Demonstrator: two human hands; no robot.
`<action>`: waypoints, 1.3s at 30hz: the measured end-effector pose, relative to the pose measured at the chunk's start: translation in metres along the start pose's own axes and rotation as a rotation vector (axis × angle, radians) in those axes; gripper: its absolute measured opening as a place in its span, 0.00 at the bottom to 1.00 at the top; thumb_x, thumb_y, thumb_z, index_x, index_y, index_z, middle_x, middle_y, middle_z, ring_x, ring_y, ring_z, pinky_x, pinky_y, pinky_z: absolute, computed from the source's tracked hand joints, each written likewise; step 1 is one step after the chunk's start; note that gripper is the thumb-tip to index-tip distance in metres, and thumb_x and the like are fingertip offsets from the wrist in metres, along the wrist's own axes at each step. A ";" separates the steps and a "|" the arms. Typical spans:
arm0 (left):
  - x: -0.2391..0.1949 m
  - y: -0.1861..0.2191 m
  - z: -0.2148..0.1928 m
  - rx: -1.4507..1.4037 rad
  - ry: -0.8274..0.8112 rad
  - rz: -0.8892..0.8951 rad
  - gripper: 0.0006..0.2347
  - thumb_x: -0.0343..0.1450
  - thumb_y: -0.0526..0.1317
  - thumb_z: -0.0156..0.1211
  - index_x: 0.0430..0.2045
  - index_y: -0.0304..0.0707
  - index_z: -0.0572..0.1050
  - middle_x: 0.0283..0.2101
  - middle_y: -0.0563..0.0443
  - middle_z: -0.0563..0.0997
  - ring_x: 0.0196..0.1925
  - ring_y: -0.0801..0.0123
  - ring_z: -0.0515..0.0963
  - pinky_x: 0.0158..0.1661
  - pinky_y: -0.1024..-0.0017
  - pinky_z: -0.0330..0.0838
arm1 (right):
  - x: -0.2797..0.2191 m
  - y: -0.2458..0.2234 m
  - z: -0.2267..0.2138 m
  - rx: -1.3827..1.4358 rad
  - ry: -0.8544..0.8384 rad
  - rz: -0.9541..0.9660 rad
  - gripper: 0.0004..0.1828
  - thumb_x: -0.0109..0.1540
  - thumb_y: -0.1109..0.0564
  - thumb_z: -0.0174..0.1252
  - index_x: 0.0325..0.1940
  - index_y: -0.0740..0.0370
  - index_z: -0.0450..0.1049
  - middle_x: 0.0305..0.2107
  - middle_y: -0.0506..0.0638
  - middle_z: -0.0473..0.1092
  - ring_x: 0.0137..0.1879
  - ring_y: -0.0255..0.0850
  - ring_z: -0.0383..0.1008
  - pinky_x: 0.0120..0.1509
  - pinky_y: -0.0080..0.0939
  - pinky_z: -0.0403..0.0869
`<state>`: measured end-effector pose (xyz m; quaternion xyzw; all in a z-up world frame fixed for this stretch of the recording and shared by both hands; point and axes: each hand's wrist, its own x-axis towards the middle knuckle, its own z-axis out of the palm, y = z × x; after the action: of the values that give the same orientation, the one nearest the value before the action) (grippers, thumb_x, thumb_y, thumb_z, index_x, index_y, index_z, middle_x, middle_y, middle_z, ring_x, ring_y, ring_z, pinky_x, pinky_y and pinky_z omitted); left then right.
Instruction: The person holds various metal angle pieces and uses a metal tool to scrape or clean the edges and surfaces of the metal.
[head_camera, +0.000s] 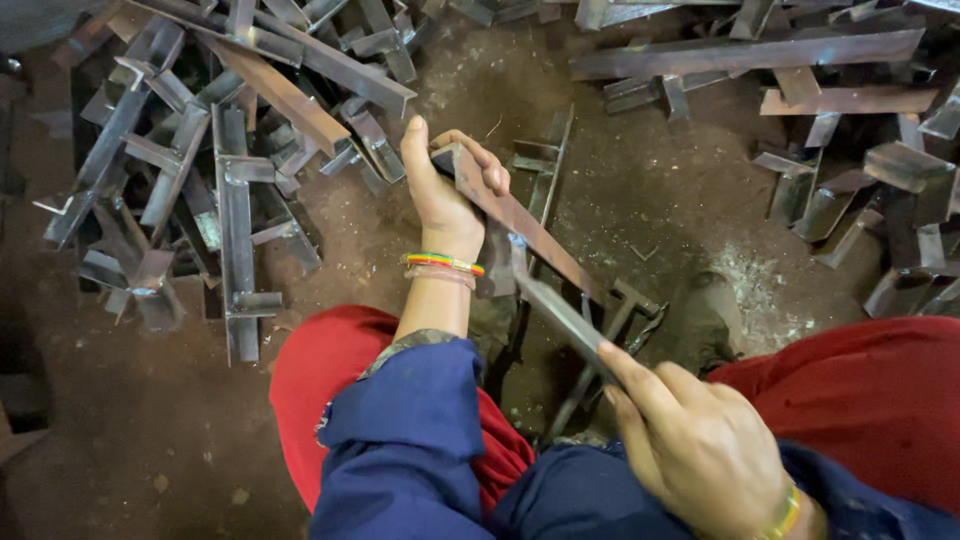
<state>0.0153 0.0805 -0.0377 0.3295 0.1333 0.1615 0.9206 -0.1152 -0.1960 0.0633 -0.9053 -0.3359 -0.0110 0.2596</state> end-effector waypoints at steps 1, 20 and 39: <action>0.000 -0.001 0.001 0.001 0.001 -0.002 0.29 0.73 0.61 0.44 0.11 0.34 0.68 0.15 0.42 0.69 0.18 0.56 0.70 0.25 0.59 0.66 | 0.001 0.000 0.002 -0.024 0.046 0.016 0.22 0.56 0.56 0.63 0.55 0.58 0.76 0.17 0.51 0.64 0.19 0.48 0.67 0.26 0.49 0.68; 0.002 -0.001 0.000 0.013 0.066 0.053 0.28 0.73 0.62 0.43 0.12 0.36 0.68 0.14 0.42 0.70 0.17 0.57 0.70 0.24 0.60 0.65 | 0.002 -0.006 -0.005 -0.043 0.035 -0.017 0.25 0.54 0.55 0.64 0.56 0.58 0.78 0.14 0.50 0.63 0.18 0.46 0.67 0.23 0.47 0.67; 0.006 0.007 -0.013 0.003 0.149 0.053 0.28 0.70 0.65 0.46 0.12 0.36 0.68 0.15 0.43 0.69 0.19 0.55 0.69 0.26 0.60 0.64 | 0.019 -0.007 0.000 -0.015 0.077 -0.015 0.20 0.56 0.54 0.63 0.52 0.58 0.80 0.14 0.51 0.63 0.16 0.47 0.66 0.22 0.48 0.67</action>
<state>0.0143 0.0950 -0.0438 0.3214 0.1929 0.2097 0.9031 -0.1053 -0.1804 0.0706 -0.9037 -0.3323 -0.0504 0.2655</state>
